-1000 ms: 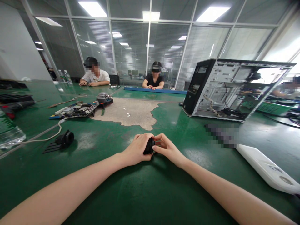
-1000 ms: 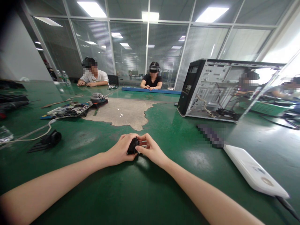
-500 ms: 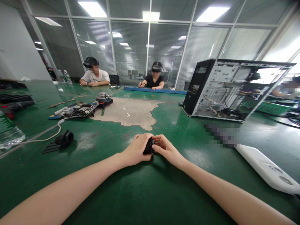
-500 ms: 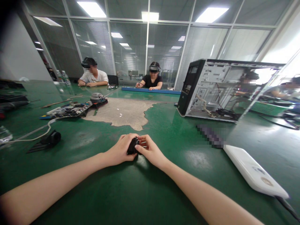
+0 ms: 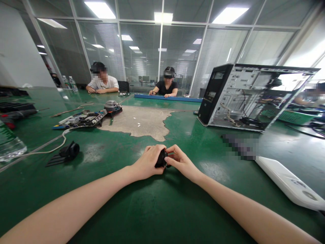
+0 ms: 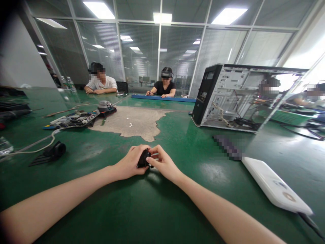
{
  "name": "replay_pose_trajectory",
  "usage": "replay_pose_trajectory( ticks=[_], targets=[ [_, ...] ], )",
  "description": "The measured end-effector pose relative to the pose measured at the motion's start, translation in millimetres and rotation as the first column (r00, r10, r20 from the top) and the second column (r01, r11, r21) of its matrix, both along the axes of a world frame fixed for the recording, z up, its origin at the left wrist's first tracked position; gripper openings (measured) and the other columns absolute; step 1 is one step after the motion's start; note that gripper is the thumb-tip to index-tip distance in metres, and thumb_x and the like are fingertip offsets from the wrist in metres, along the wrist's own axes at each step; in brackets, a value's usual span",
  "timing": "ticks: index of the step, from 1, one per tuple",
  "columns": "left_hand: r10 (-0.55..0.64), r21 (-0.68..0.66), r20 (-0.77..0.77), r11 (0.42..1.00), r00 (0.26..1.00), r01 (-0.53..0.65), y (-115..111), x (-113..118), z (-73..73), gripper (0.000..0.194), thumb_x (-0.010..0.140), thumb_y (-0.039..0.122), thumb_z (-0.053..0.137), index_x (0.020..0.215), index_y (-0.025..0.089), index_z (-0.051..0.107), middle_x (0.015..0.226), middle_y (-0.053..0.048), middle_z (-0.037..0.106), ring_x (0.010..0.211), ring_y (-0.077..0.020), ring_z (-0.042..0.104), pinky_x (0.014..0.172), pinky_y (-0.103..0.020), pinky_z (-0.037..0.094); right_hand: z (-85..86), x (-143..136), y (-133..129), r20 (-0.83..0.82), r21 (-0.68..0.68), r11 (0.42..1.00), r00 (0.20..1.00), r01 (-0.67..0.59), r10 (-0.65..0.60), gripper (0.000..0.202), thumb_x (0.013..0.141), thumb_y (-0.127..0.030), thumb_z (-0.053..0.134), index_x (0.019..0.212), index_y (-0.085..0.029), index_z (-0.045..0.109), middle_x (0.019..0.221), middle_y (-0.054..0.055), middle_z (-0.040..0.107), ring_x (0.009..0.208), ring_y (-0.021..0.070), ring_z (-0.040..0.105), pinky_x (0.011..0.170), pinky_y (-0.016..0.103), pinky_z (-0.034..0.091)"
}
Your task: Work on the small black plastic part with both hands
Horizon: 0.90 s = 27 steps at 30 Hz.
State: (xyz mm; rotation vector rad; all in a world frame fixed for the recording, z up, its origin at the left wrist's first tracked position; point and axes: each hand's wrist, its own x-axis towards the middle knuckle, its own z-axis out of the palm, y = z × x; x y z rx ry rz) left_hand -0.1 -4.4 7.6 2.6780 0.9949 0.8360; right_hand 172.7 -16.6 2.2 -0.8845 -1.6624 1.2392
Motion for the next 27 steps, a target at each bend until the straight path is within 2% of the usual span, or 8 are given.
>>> replay_pose_trajectory(
  ticks=[5, 11, 19, 27],
  targets=[
    [-0.001, -0.004, -0.002, 1.000, 1.000, 0.001, -0.3, -0.2, 0.8, 0.056, 0.064, 0.020, 0.059, 0.114, 0.021, 0.033, 0.106, -0.005, 0.051, 0.097, -0.0228, 0.048, 0.088, -0.039, 0.032, 1.5, -0.3, 0.8, 0.013, -0.029, 0.999, 1.000, 0.024, -0.024, 0.031, 0.073, -0.033, 0.061, 0.096, -0.021, 0.044, 0.094, 0.003, 0.051, 0.086, 0.0148, 0.053, 0.075, 0.032, 0.045],
    [-0.005, 0.000, 0.007, 1.000, 1.000, 0.005, -0.1, -0.5, 0.2, 0.054, 0.065, 0.021, 0.058, 0.113, 0.022, 0.033, 0.107, -0.005, 0.051, 0.098, -0.0226, 0.048, 0.088, -0.039, 0.032, 3.3, 1.3, 0.5, -0.021, 0.003, 0.999, 0.999, -0.048, 0.048, 0.028, 0.070, -0.029, 0.065, 0.086, -0.022, 0.044, 0.095, 0.000, 0.051, 0.088, 0.0145, 0.054, 0.073, 0.029, 0.044],
    [0.000, -0.003, -0.002, 1.000, 1.000, 0.000, -0.3, 0.3, 0.3, 0.056, 0.064, 0.021, 0.059, 0.113, 0.022, 0.032, 0.106, -0.005, 0.051, 0.097, -0.0228, 0.049, 0.088, -0.039, 0.032, 2.5, 0.5, 0.5, -0.019, -0.022, 1.000, 1.000, 0.001, -0.001, 0.023, 0.074, -0.034, 0.060, 0.084, -0.021, 0.044, 0.085, 0.000, 0.054, 0.077, 0.0123, 0.054, 0.067, 0.028, 0.044],
    [0.001, 0.002, 0.005, 1.000, 1.000, -0.001, -0.3, 0.5, 0.7, 0.054, 0.065, 0.022, 0.058, 0.113, 0.022, 0.033, 0.105, -0.004, 0.051, 0.097, -0.0223, 0.048, 0.087, -0.038, 0.032, 0.5, 1.3, 1.3, 0.036, 0.005, 1.000, 0.999, -0.006, 0.006, 0.024, 0.076, -0.032, 0.057, 0.095, -0.021, 0.046, 0.092, 0.002, 0.052, 0.086, 0.0142, 0.053, 0.073, 0.030, 0.046]
  ],
)
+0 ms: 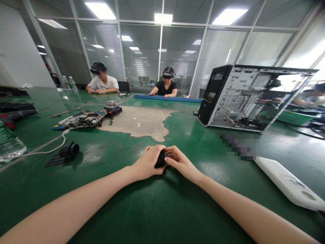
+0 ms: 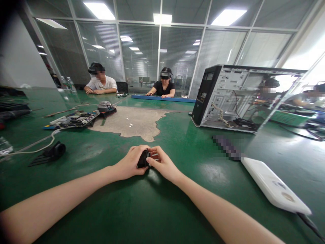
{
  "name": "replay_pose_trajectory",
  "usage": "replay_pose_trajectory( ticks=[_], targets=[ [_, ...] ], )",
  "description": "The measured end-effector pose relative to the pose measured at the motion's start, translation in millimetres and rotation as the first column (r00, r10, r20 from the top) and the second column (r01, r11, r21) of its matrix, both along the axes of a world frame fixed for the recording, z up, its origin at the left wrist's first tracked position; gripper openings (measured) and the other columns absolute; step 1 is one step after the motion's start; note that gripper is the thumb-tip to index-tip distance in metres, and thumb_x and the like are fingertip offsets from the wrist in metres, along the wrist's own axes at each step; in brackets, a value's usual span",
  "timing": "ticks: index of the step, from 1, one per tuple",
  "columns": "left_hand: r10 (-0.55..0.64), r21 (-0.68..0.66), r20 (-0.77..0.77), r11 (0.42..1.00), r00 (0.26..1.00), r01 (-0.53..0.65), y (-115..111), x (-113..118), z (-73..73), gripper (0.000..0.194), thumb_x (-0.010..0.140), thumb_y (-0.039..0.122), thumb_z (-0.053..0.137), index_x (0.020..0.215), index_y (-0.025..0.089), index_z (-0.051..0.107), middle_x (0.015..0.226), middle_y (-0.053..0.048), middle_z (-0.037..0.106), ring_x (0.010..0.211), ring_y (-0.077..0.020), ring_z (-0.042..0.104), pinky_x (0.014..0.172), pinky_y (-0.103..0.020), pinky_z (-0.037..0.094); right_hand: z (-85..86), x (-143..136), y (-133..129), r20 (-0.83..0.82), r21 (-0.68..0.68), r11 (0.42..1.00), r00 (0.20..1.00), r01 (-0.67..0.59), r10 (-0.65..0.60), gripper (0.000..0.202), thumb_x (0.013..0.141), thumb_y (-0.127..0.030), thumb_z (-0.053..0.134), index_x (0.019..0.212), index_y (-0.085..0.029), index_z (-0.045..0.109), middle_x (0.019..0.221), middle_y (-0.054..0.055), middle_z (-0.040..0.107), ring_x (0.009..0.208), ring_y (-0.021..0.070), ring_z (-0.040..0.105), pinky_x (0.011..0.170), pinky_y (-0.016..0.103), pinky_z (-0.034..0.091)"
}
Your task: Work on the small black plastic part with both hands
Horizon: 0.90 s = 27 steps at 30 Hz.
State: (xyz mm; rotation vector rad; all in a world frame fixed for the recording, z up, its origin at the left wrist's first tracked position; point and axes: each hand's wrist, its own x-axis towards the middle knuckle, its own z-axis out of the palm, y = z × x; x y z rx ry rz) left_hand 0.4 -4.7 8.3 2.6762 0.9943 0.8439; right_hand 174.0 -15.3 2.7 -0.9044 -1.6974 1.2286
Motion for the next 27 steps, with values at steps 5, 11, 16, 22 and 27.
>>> replay_pose_trajectory(
  ticks=[5, 11, 16, 22, 27],
  targets=[
    [-0.003, -0.006, 0.001, 1.000, 1.000, 0.003, 0.0, -0.1, 0.2, 0.055, 0.065, 0.021, 0.058, 0.113, 0.022, 0.033, 0.106, -0.005, 0.051, 0.097, -0.0227, 0.048, 0.087, -0.039, 0.032, 1.6, 0.3, -2.8, -0.030, 0.037, 0.999, 0.999, -0.032, 0.033, 0.025, 0.072, -0.027, 0.062, 0.089, -0.023, 0.044, 0.092, 0.000, 0.050, 0.092, 0.0152, 0.052, 0.067, 0.025, 0.046],
    [0.001, -0.001, 0.005, 1.000, 1.000, -0.001, -0.5, -0.1, -0.5, 0.055, 0.065, 0.021, 0.058, 0.113, 0.022, 0.032, 0.106, -0.005, 0.051, 0.097, -0.0221, 0.049, 0.088, -0.039, 0.031, 1.2, -1.3, -2.2, -0.032, 0.019, 1.000, 0.999, -0.004, 0.004, 0.018, 0.078, -0.031, 0.056, 0.087, -0.022, 0.045, 0.086, -0.001, 0.050, 0.078, 0.0114, 0.053, 0.066, 0.026, 0.044],
    [0.003, -0.004, 0.002, 1.000, 1.000, -0.003, -0.1, 0.1, -0.9, 0.055, 0.064, 0.020, 0.060, 0.112, 0.021, 0.033, 0.105, -0.004, 0.052, 0.097, -0.0222, 0.049, 0.088, -0.038, 0.032, -0.3, -2.2, -0.8, -0.025, 0.012, 1.000, 1.000, 0.019, -0.019, 0.024, 0.076, -0.034, 0.057, 0.092, -0.021, 0.044, 0.092, 0.001, 0.050, 0.081, 0.0127, 0.053, 0.070, 0.029, 0.045],
    [0.000, -0.008, 0.003, 1.000, 1.000, 0.000, 0.1, -0.3, -0.6, 0.055, 0.065, 0.021, 0.059, 0.113, 0.022, 0.033, 0.106, -0.005, 0.051, 0.098, -0.0230, 0.049, 0.088, -0.039, 0.032, 1.4, -0.7, -1.9, -0.026, 0.002, 1.000, 1.000, -0.011, 0.011, 0.025, 0.073, -0.032, 0.061, 0.090, -0.021, 0.045, 0.092, 0.001, 0.052, 0.089, 0.0150, 0.054, 0.074, 0.030, 0.046],
    [0.000, 0.000, 0.004, 1.000, 1.000, 0.000, -0.1, -0.1, -0.4, 0.056, 0.065, 0.021, 0.059, 0.114, 0.022, 0.032, 0.107, -0.005, 0.051, 0.098, -0.0228, 0.049, 0.088, -0.039, 0.032, 2.3, 0.7, -2.2, -0.041, 0.006, 1.000, 0.999, -0.005, 0.006, 0.023, 0.073, -0.030, 0.061, 0.087, -0.022, 0.045, 0.088, 0.000, 0.052, 0.088, 0.0145, 0.054, 0.070, 0.027, 0.046]
  ],
)
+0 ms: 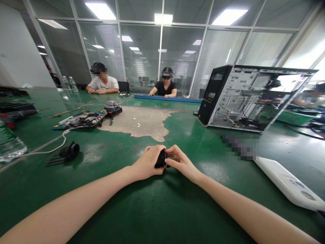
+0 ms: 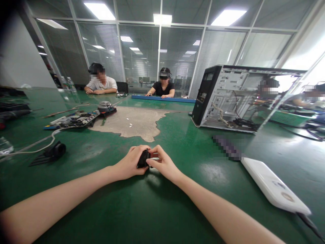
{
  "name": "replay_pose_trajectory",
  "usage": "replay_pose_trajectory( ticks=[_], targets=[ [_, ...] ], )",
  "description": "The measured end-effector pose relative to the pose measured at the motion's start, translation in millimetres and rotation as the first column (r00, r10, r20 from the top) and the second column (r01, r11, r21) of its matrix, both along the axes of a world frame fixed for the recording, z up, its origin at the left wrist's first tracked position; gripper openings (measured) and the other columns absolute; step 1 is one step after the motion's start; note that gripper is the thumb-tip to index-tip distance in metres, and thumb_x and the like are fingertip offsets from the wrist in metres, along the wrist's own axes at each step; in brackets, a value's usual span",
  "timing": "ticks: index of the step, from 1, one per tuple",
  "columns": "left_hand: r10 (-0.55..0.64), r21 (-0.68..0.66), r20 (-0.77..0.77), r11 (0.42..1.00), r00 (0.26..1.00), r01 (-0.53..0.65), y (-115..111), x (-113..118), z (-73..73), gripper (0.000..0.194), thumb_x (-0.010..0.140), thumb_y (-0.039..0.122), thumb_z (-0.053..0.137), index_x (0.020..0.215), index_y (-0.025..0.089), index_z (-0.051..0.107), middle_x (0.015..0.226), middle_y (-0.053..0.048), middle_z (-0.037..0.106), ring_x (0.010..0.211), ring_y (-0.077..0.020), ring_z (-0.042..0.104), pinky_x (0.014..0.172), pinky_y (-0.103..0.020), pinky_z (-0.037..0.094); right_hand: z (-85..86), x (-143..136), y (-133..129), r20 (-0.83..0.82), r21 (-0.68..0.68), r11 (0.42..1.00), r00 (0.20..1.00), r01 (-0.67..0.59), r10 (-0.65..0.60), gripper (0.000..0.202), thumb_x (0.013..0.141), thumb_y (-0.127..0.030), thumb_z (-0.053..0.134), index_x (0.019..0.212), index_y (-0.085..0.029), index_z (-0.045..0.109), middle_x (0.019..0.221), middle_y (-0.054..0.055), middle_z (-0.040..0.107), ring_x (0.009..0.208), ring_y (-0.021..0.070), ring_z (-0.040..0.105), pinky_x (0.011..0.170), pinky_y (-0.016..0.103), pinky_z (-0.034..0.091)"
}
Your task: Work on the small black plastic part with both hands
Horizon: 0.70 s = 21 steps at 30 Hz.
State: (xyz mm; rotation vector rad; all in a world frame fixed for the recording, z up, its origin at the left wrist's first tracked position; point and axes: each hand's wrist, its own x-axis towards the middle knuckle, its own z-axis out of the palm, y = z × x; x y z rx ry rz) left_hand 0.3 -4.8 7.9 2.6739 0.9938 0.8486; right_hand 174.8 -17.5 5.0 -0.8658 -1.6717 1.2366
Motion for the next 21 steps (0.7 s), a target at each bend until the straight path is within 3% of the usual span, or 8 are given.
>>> replay_pose_trajectory(
  ticks=[4, 11, 16, 21],
  targets=[
    [0.004, -0.004, 0.000, 1.000, 1.000, -0.004, 0.2, 0.3, -0.3, 0.056, 0.064, 0.021, 0.059, 0.113, 0.022, 0.032, 0.106, -0.005, 0.051, 0.097, -0.0229, 0.049, 0.088, -0.040, 0.032, -0.5, -1.2, 0.9, -0.012, -0.013, 1.000, 1.000, 0.010, -0.010, 0.021, 0.075, -0.034, 0.059, 0.086, -0.022, 0.045, 0.084, -0.001, 0.053, 0.079, 0.0123, 0.054, 0.068, 0.028, 0.046],
    [0.002, -0.002, -0.003, 1.000, 1.000, -0.002, -0.1, -0.1, 0.5, 0.056, 0.064, 0.021, 0.059, 0.114, 0.022, 0.032, 0.106, -0.005, 0.051, 0.098, -0.0230, 0.048, 0.088, -0.039, 0.032, -1.0, -1.4, 2.1, 0.011, -0.039, 0.999, 0.999, 0.030, -0.030, 0.028, 0.073, -0.035, 0.061, 0.093, -0.021, 0.046, 0.095, 0.003, 0.053, 0.089, 0.0154, 0.054, 0.075, 0.032, 0.046],
    [0.005, -0.012, 0.002, 1.000, 1.000, -0.005, -0.3, 0.3, 0.4, 0.055, 0.064, 0.021, 0.059, 0.112, 0.023, 0.033, 0.106, -0.004, 0.051, 0.097, -0.0225, 0.049, 0.088, -0.039, 0.032, 0.4, 0.4, 0.7, 0.002, 0.004, 1.000, 1.000, -0.021, 0.021, 0.028, 0.070, -0.029, 0.064, 0.089, -0.022, 0.045, 0.094, 0.001, 0.053, 0.091, 0.0151, 0.054, 0.075, 0.030, 0.045],
    [0.009, -0.008, 0.002, 1.000, 1.000, -0.009, 0.1, 0.5, -0.6, 0.054, 0.065, 0.021, 0.059, 0.112, 0.023, 0.033, 0.105, -0.004, 0.052, 0.097, -0.0226, 0.049, 0.088, -0.039, 0.031, 1.5, -0.5, 0.2, 0.007, -0.014, 1.000, 1.000, 0.017, -0.017, 0.022, 0.073, -0.032, 0.061, 0.085, -0.022, 0.045, 0.089, 0.000, 0.054, 0.085, 0.0139, 0.054, 0.071, 0.028, 0.045]
  ],
)
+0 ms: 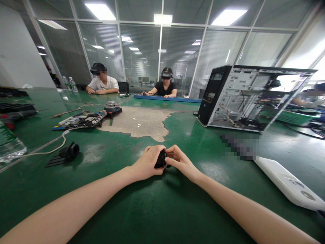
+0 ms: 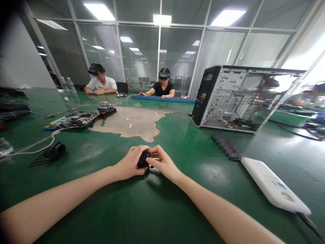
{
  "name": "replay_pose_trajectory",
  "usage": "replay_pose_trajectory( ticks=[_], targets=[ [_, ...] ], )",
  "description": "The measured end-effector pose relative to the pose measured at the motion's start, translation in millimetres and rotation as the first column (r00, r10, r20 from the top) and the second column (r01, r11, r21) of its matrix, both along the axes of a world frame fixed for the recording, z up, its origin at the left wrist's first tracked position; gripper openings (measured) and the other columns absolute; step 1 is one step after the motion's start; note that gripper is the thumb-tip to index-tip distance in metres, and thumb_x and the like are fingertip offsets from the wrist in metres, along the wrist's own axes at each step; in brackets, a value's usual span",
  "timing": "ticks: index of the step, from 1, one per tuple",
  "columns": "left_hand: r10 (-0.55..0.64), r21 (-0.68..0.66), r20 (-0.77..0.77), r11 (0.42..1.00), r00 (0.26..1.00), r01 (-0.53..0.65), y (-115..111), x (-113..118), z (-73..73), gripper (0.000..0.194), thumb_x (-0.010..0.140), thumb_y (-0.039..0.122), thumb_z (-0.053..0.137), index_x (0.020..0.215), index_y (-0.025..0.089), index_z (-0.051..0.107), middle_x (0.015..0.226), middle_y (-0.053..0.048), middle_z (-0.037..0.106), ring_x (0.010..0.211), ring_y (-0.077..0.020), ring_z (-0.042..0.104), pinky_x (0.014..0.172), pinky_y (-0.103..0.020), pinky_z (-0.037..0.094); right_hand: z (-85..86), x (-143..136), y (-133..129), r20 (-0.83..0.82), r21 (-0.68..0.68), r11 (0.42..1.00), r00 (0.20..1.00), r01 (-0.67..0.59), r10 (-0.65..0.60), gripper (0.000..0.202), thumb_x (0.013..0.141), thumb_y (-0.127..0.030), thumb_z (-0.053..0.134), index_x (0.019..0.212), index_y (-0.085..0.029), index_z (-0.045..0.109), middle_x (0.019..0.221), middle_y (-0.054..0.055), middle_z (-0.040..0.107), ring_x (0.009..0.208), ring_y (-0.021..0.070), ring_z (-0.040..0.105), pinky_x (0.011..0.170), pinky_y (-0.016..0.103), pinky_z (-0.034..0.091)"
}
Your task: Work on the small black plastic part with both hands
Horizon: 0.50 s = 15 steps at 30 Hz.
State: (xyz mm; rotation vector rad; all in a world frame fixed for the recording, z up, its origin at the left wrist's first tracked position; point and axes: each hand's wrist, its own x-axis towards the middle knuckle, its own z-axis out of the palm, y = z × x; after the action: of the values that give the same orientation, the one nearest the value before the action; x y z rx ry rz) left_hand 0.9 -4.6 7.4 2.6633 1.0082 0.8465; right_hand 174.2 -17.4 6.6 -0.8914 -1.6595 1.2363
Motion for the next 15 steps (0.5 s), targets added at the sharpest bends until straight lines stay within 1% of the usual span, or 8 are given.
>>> replay_pose_trajectory(
  ticks=[4, 9, 12, 15],
  targets=[
    [-0.005, 0.002, 0.003, 1.000, 1.000, 0.005, 0.1, -0.5, 0.4, 0.055, 0.064, 0.020, 0.059, 0.113, 0.022, 0.032, 0.106, -0.004, 0.051, 0.097, -0.0224, 0.049, 0.088, -0.039, 0.032, -2.2, -1.0, 1.2, -0.012, 0.005, 1.000, 1.000, 0.001, -0.001, 0.022, 0.074, -0.034, 0.060, 0.086, -0.022, 0.045, 0.087, -0.001, 0.054, 0.079, 0.0128, 0.054, 0.068, 0.028, 0.045],
    [-0.009, 0.006, 0.001, 1.000, 1.000, 0.009, -0.3, -0.6, 1.3, 0.056, 0.064, 0.021, 0.059, 0.114, 0.022, 0.032, 0.105, -0.004, 0.051, 0.097, -0.0226, 0.049, 0.088, -0.039, 0.032, -3.7, -0.7, 2.0, 0.005, -0.016, 1.000, 1.000, 0.010, -0.010, 0.028, 0.074, -0.034, 0.060, 0.094, -0.022, 0.046, 0.093, 0.003, 0.053, 0.088, 0.0155, 0.053, 0.076, 0.032, 0.044],
    [-0.012, 0.008, 0.006, 1.000, 1.000, 0.012, -0.3, -0.2, 0.9, 0.055, 0.065, 0.021, 0.059, 0.113, 0.022, 0.033, 0.106, -0.004, 0.051, 0.097, -0.0224, 0.049, 0.088, -0.039, 0.032, -2.8, 0.7, 1.7, 0.015, -0.005, 1.000, 1.000, -0.012, 0.012, 0.026, 0.073, -0.032, 0.060, 0.093, -0.021, 0.047, 0.093, 0.002, 0.053, 0.089, 0.0157, 0.053, 0.077, 0.032, 0.044],
    [-0.011, 0.008, 0.004, 1.000, 1.000, 0.011, -0.4, -0.2, 0.2, 0.055, 0.065, 0.021, 0.059, 0.113, 0.022, 0.033, 0.106, -0.004, 0.051, 0.097, -0.0223, 0.049, 0.088, -0.039, 0.032, -1.3, 1.8, 0.8, -0.006, 0.005, 0.999, 0.999, -0.043, 0.043, 0.026, 0.071, -0.028, 0.064, 0.089, -0.022, 0.046, 0.094, 0.001, 0.052, 0.090, 0.0153, 0.054, 0.075, 0.030, 0.044]
  ],
)
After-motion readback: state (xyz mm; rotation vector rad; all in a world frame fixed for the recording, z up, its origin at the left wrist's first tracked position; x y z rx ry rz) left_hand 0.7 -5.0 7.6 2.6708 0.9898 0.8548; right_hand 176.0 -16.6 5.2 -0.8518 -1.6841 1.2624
